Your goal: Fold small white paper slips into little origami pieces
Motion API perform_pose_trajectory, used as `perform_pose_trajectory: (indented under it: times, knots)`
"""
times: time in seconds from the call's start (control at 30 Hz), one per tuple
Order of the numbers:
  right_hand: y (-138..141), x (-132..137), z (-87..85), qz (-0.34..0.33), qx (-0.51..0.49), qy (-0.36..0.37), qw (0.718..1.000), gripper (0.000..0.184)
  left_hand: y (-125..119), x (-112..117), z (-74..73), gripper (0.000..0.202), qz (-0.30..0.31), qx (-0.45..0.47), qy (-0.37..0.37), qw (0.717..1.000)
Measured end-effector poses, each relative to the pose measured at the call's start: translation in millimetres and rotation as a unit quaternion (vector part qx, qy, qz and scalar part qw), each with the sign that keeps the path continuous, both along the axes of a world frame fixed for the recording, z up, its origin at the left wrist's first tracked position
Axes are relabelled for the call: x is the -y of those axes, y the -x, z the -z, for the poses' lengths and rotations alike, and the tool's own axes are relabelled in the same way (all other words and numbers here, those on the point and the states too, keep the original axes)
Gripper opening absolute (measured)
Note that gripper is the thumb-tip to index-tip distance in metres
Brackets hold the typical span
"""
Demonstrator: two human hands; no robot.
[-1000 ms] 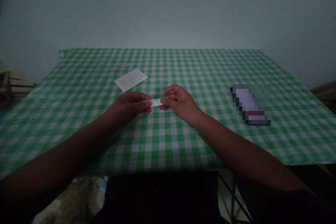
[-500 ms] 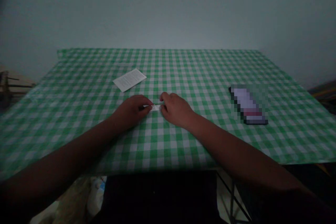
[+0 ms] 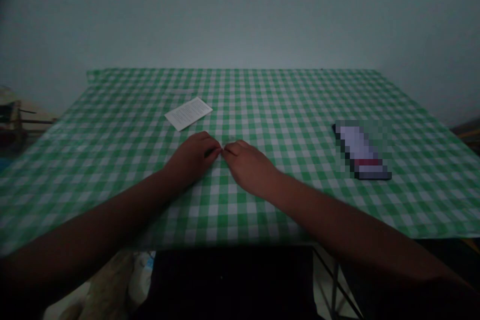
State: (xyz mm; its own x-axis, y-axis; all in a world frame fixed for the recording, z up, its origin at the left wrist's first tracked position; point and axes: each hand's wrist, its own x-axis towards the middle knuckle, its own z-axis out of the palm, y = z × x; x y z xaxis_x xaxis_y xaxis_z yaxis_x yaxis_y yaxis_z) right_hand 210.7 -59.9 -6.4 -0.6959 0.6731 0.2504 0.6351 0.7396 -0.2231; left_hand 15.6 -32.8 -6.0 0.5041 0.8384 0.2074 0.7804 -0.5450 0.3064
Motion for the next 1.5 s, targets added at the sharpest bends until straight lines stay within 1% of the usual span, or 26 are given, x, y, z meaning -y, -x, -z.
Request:
perform_pose_trajectory:
  times: [0.17, 0.27, 0.37, 0.5, 0.63, 0.77, 0.87, 1.0, 1.07, 1.17, 1.33, 1.43, 1.5]
  knots:
    - [-5, -6, 5.7, 0.007, -0.021, 0.004, 1.000, 0.041, 8, 2, -5.1, 0.029, 0.064, -0.059, -0.007, 0.996]
    - [-8, -7, 6.5, 0.010, -0.010, 0.002, 1.000, 0.044, 13, 10, -12.9, 0.034, 0.074, -0.107, -0.003, 0.991]
    - [-9, -4, 2.0, 0.022, 0.031, -0.002, 0.999, 0.043, 15, 20, -22.2, 0.036, 0.067, -0.166, 0.003, 0.984]
    - [-8, 3, -9.3, 0.083, 0.118, -0.009, 0.989, 0.042, 12, 31, -30.4, 0.038, 0.057, -0.218, -0.024, 0.974]
    - [-6, 10, -17.7, 0.135, 0.174, -0.019, 0.975, 0.043, 9, 36, -34.4, 0.034, 0.049, -0.239, -0.048, 0.969]
    - [-7, 13, -21.4, 0.171, 0.190, -0.022, 0.967, 0.044, 8, 40, -37.8, 0.029, 0.053, -0.236, -0.075, 0.967]
    - [-10, 14, -22.3, 0.189, 0.194, -0.025, 0.962, 0.044, 7, 41, -37.4, 0.028, 0.054, -0.220, -0.088, 0.970]
    - [-16, 11, -19.8, 0.194, 0.176, -0.036, 0.964, 0.041, 5, 41, -30.4, 0.026, 0.046, -0.197, -0.087, 0.976]
    - [-18, 8, -16.8, 0.185, 0.157, -0.041, 0.969, 0.039, 4, 41, -25.4, 0.031, 0.036, -0.183, -0.080, 0.979]
    - [-20, 3, -11.9, 0.182, 0.128, -0.048, 0.974, 0.037, 2, 41, -20.2, 0.045, 0.032, -0.174, -0.069, 0.982]
    - [-24, -5, -8.2, 0.215, 0.111, -0.060, 0.968, 0.035, -2, 39, -21.5, 0.046, 0.039, -0.172, -0.053, 0.983]
    - [-27, -10, -10.5, 0.235, 0.106, -0.054, 0.965, 0.033, -1, 38, -22.0, 0.047, 0.042, -0.169, -0.051, 0.983]
    - [-28, -13, -12.4, 0.239, 0.095, -0.049, 0.965, 0.030, 0, 37, -19.7, 0.048, 0.044, -0.162, -0.048, 0.985]
